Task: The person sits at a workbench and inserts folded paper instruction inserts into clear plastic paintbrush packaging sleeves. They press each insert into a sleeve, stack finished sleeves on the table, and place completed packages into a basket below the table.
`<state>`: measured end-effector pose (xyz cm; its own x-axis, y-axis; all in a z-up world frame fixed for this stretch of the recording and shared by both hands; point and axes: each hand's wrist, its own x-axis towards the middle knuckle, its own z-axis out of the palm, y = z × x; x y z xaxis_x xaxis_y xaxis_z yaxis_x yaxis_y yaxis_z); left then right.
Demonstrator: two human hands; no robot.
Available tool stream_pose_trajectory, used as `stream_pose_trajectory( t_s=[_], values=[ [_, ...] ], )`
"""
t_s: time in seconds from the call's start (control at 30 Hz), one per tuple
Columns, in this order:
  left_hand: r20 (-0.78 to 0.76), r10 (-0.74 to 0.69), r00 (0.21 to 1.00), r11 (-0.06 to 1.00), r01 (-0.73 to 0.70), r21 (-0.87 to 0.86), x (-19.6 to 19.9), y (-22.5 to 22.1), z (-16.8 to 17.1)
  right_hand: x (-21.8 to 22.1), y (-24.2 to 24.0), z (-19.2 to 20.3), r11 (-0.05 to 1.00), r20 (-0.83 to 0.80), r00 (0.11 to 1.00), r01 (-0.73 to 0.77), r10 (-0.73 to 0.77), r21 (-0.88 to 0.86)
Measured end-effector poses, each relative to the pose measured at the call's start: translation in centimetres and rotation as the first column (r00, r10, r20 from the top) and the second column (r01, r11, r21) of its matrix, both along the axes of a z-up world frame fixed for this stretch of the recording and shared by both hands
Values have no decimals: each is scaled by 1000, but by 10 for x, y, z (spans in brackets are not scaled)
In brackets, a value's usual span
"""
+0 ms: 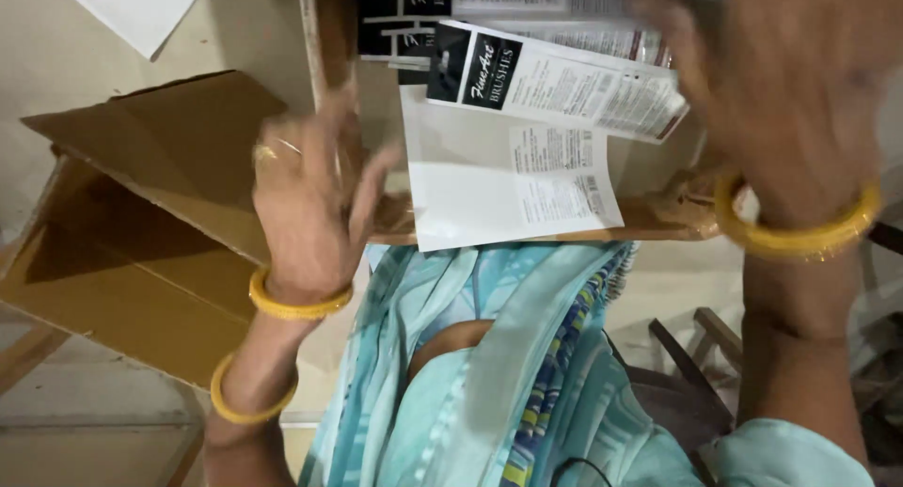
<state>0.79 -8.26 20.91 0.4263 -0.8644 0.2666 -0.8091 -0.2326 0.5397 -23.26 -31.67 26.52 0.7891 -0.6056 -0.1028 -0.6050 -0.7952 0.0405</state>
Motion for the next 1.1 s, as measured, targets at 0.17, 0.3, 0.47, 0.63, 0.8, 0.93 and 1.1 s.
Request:
stream_pose_trajectory(
  t_s=[0.17,0.3,0.47,0.63,0.8,0.93,1.1],
  values=[
    [-104,-119,987,914,150,377,-39,42,-55,-33,39,-2,981,241,955,-191,176,40],
    [-256,-145,956,951,206,230,-65,25,-38,-62,54,-65,997,84,994,-75,74,13],
    [-835,110,539,994,-56,95,-72,27,-32,-83,102,-106,911,265,956,-217,126,350],
    [-994,30,106,937,-349,-8,-81,53,-76,-81,112,-119,904,492,870,-234,31,357],
    [-945,-134,-298,835,-548,54,-104,60,-64,-68,112,-117,937,623,782,-242,36,250],
    [-912,60,-405,997,-23,75,-134,62,-61,-65,121,-114,938,693,713,-303,104,171],
    [-950,99,-298,991,118,66,-142,45,-74,-71,128,-113,937,671,713,-341,204,78]
  ],
)
